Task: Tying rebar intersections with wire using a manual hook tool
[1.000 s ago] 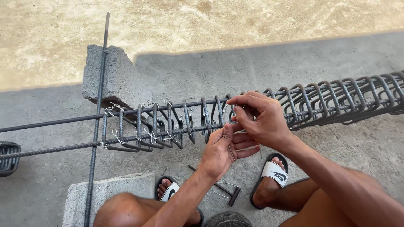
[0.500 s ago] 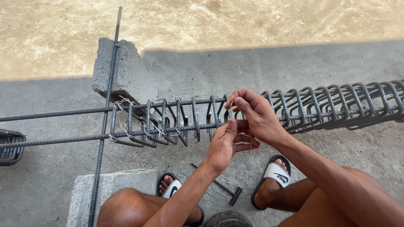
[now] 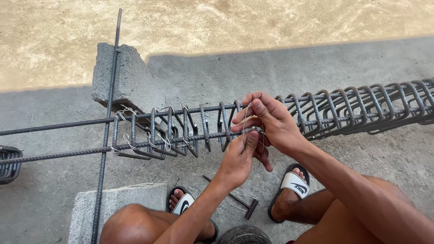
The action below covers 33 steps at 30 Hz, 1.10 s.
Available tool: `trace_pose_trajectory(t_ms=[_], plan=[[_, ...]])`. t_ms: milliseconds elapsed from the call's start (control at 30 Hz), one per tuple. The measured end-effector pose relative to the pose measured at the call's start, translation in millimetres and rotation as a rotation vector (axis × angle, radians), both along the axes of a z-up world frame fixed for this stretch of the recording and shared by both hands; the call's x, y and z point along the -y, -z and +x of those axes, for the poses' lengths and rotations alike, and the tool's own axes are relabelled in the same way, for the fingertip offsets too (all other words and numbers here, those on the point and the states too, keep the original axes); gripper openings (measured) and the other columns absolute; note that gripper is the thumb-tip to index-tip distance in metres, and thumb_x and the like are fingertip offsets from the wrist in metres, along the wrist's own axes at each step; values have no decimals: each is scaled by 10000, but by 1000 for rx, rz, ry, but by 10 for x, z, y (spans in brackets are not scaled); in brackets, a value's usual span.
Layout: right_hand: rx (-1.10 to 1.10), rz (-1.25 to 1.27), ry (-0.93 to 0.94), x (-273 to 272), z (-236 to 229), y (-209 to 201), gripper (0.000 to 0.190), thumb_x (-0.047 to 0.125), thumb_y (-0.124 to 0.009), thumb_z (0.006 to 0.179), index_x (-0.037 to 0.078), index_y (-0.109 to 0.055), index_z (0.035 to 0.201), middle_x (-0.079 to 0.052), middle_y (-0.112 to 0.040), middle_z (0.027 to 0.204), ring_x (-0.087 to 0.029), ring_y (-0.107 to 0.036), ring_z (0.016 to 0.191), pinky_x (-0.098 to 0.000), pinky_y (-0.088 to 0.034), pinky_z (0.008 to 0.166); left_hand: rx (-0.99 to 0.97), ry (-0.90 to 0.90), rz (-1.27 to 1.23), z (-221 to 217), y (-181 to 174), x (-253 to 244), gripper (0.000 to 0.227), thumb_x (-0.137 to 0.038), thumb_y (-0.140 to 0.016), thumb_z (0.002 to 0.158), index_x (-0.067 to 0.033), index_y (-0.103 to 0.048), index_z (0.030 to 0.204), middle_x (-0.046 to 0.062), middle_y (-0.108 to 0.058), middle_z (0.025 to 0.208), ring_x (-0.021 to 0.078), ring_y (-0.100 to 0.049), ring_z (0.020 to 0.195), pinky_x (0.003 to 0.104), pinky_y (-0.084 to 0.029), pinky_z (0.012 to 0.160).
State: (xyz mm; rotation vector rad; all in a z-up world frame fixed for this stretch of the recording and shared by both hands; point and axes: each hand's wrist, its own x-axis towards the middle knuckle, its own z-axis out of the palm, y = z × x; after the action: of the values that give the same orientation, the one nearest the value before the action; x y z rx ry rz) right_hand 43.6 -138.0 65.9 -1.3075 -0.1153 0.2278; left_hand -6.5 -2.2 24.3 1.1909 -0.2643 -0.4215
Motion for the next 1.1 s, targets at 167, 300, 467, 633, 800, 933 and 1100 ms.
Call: trace_pose_trajectory(t_ms=[167,300,467,633,800,933,1100], plan=[[-221,201,-58,59,8,49,278,353,-437,1102,92,-500,1031,-136,-567,713,-269,-708,609,-276,-496,316,56,-79,50,-145,-32,55,526,-431,-331,1134,-46,-617,920,136,-594,579,268,-704,523,367,-610,647],[-337,318,-82,68,-47,9,391,514,-449,1034,167,-392,864,0,-342,638,-204,-512,542,-300,-470,521,75,-53,210,-200,-220,75,500,-390,-367,1150,-83,-542,796,97,-532,472,248,-657,458,332,-546,578],[-210,229,-2,70,-76,-135,364,440,-458,1006,199,-365,749,57,-238,572,-123,-332,468,-364,-445,674,86,86,343,-257,-358,27,419,-367,-341,1144,-98,-522,879,26,-559,545,181,-601,491,316,-492,536],[-129,200,45,78,-94,-225,321,381,-453,1018,217,-428,744,76,-302,541,-88,-320,450,-314,-367,610,260,133,455,-211,-461,-17,207,-105,-408,1087,-9,-571,1005,51,-629,673,163,-600,566,338,-485,548],[-199,229,19,81,-122,-212,392,366,-376,1102,194,-421,753,45,-338,559,-103,-371,471,-297,-373,507,155,120,485,-214,-333,8,325,-253,-492,1081,-10,-649,933,31,-616,568,130,-593,478,294,-494,472],[-273,199,84,47,-190,-255,439,351,-376,1127,196,-392,716,39,-301,589,-107,-309,505,-281,-313,482,455,-101,526,-257,-143,108,75,74,-609,851,26,-650,809,81,-694,665,163,-599,477,327,-468,458],[-400,240,187,57,-242,-219,430,285,-385,1076,208,-317,658,54,-196,542,-97,-144,474,-286,-142,436,471,-56,727,-370,233,302,188,-74,-580,1001,-120,-621,823,-55,-659,681,164,-552,510,367,-363,895]])
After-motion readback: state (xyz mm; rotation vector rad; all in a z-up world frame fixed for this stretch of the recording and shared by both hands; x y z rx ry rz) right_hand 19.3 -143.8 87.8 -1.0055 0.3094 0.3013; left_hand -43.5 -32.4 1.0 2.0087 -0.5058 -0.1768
